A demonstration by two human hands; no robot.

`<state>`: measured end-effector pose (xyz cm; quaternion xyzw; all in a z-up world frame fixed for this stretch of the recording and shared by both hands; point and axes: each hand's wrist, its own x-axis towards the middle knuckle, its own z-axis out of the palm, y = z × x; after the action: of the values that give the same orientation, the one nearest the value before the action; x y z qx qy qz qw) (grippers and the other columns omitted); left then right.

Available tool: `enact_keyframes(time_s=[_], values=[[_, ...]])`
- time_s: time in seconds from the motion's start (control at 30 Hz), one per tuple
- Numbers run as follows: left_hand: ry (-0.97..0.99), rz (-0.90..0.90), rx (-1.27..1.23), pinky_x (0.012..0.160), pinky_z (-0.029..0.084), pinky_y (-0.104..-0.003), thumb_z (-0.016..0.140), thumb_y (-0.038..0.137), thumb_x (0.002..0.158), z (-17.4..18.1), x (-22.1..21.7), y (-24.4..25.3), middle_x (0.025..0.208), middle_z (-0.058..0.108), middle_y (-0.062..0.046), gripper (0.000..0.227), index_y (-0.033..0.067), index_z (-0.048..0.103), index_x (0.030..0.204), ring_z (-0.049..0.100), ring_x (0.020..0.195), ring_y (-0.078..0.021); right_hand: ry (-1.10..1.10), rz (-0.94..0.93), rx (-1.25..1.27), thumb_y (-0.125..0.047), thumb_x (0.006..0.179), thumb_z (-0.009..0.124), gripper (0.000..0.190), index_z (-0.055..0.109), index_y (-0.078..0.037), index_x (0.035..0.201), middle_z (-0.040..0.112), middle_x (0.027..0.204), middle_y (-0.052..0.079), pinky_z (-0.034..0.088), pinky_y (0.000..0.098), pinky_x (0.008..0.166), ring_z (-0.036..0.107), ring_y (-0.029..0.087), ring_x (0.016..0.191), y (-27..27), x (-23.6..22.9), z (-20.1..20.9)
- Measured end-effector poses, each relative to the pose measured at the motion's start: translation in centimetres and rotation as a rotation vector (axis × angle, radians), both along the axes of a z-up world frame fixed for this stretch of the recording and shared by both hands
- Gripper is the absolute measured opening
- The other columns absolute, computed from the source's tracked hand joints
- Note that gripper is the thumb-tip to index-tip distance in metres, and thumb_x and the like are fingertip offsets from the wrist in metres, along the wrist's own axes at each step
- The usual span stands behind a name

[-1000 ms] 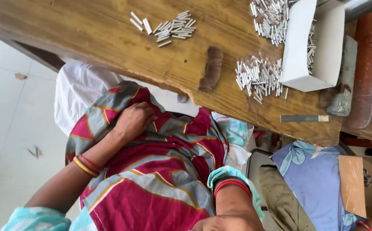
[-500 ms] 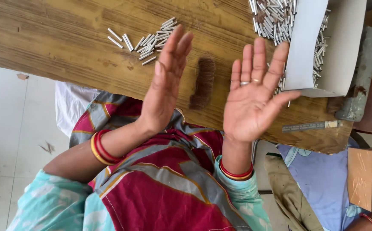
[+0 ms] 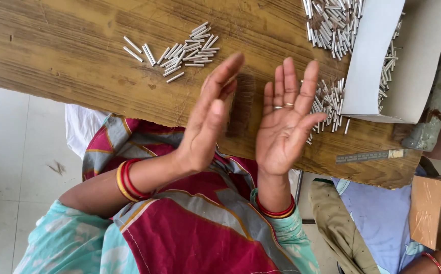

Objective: The person picks small white cylindrical pieces from a pile on a wooden table and inserts them into a small brown brush-like holder. They repeat this process continuously, placing the assembled items into a white box.

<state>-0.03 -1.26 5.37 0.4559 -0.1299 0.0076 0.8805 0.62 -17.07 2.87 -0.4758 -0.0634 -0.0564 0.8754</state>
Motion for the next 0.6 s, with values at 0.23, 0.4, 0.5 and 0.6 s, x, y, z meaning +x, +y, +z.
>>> enact_keyframes(time_s=[0.23,0.4,0.5,0.6], values=[[-0.429,0.061,1.121,0.086,0.054,-0.039,0.070,0.012,0.093,-0.3,1.1,3.3,0.104,0.063,-0.008,0.024,0.0083,0.072,0.116,0.065,0.098,-0.0284,0.005,-0.070,-0.918,0.002,0.101,0.075,0.026,0.072,-0.006,0.126,0.065,0.117,0.006,0.050,0.0214,0.078,0.061,0.012,0.093,-2.4,-1.8,1.4],[-0.578,0.074,1.284,0.089,0.054,-0.038,0.066,0.011,0.086,-1.0,1.5,3.0,0.105,0.061,-0.007,0.032,0.0079,0.071,0.117,0.062,0.101,-0.0285,-0.073,-0.061,-1.070,0.006,0.092,0.077,0.033,0.071,-0.006,0.122,0.070,0.112,0.007,0.059,0.0259,0.078,0.071,0.013,0.094,-1.7,-1.3,2.8],[-0.620,0.060,1.347,0.087,0.054,-0.037,0.064,0.013,0.086,-1.2,1.6,2.8,0.106,0.060,-0.007,0.030,0.0082,0.071,0.114,0.061,0.099,-0.0269,-0.110,-0.052,-1.133,0.005,0.090,0.079,0.033,0.071,-0.006,0.120,0.071,0.108,0.008,0.058,0.0263,0.077,0.072,0.015,0.091,-1.7,-1.2,2.9],[-0.651,0.077,1.404,0.081,0.055,-0.037,0.065,0.015,0.087,-0.9,1.7,2.6,0.103,0.058,-0.007,0.025,0.0078,0.070,0.111,0.060,0.097,-0.0262,-0.078,-0.048,-1.170,0.004,0.089,0.080,0.031,0.073,-0.006,0.118,0.072,0.106,0.007,0.057,0.0263,0.074,0.072,0.015,0.086,-1.6,-1.1,2.9]])
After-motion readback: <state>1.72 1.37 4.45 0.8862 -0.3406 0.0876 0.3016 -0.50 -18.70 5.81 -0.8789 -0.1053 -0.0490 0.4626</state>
